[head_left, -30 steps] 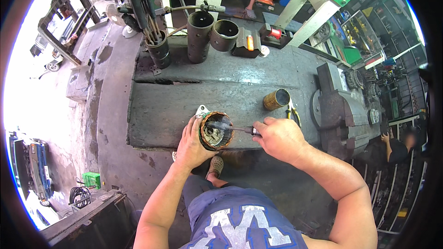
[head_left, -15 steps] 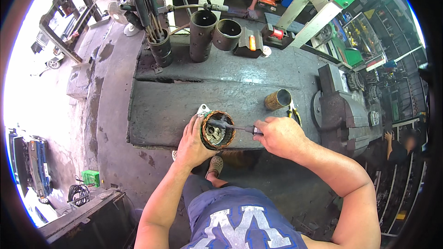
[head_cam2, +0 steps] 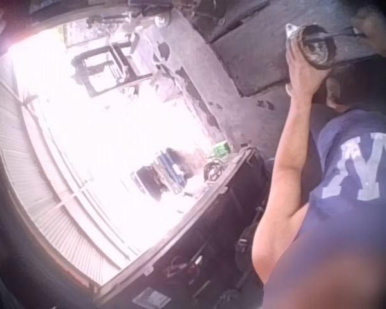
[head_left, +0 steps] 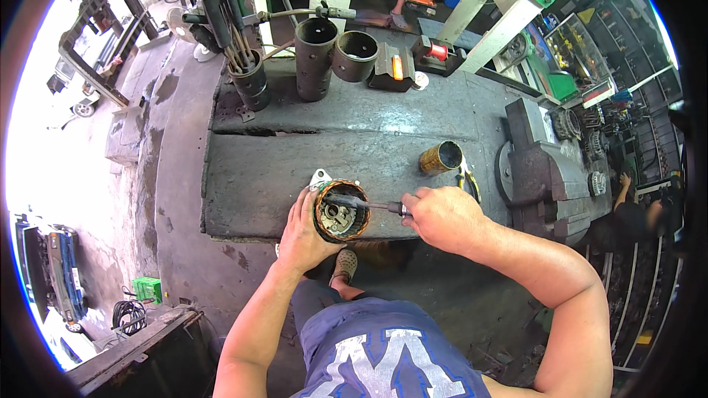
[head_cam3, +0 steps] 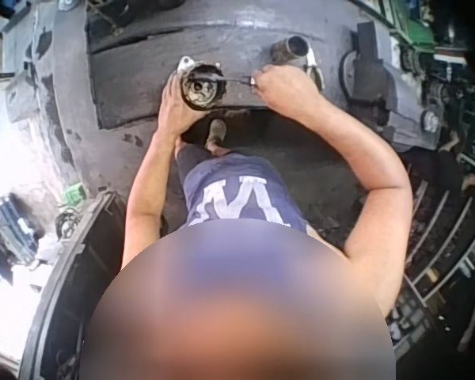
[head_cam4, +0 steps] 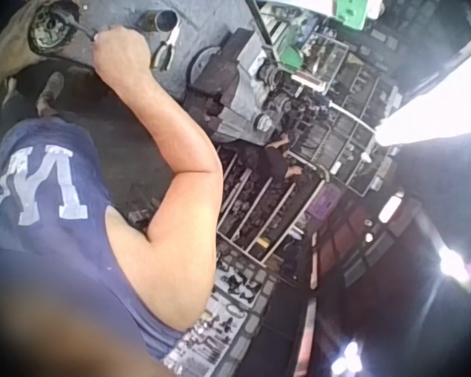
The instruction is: The person uses pliers and a screwdriver to remove and adjust internal components of a cylindrical electrical part on a workbench. They repeatedly scrape and reposition parts inside the housing while holding the component steady.
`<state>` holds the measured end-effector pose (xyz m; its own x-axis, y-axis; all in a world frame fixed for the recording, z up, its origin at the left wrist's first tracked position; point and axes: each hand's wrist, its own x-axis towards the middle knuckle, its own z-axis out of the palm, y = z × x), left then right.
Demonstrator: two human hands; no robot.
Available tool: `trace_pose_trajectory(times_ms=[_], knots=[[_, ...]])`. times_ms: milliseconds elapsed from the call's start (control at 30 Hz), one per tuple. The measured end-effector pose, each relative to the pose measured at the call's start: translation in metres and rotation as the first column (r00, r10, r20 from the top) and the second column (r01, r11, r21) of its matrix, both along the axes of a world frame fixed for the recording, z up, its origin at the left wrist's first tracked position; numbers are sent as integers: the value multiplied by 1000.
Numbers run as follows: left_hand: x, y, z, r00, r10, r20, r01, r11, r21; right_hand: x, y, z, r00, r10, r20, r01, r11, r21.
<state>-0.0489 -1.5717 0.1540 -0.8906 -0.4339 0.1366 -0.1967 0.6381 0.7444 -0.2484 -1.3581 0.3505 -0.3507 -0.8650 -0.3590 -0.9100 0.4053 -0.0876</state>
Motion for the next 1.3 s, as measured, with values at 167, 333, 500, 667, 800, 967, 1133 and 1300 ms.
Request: trace_pose_trajectory(times_ms=[167,333,500,667,800,967,1133,1300], knots=[[1,-1,2,1000,-6,22,5,1000,22,-4,-1,4,998,-16,66,17,1000,-12],[-1,-2,4,998,-20,58,18,999,30,-2,-2,13,995,-66,71,68,997,-35],[0,-4,-1,999,-16,36,14,999,43,-7,0,12,988,-133,80,135,991,-21],[0,-5,-5,999,-25,46,23,998,52,-10,-1,5,986,-135,99,140,989,-45],[0,-5,-2,997,-31,65,28,999,45,-8,-3,2,986,-134,99,135,991,-10],[-1,-4,2,995,-27,98,22,999,47,-7,-4,6,992,-103,71,104,995,-11],[-2,-4,4,995,-31,98,26,998,51,-1,-7,11,997,-62,40,62,998,-11],[0,-5,4,995,-28,94,25,999,42,1,-6,10,994,-83,68,82,997,13]])
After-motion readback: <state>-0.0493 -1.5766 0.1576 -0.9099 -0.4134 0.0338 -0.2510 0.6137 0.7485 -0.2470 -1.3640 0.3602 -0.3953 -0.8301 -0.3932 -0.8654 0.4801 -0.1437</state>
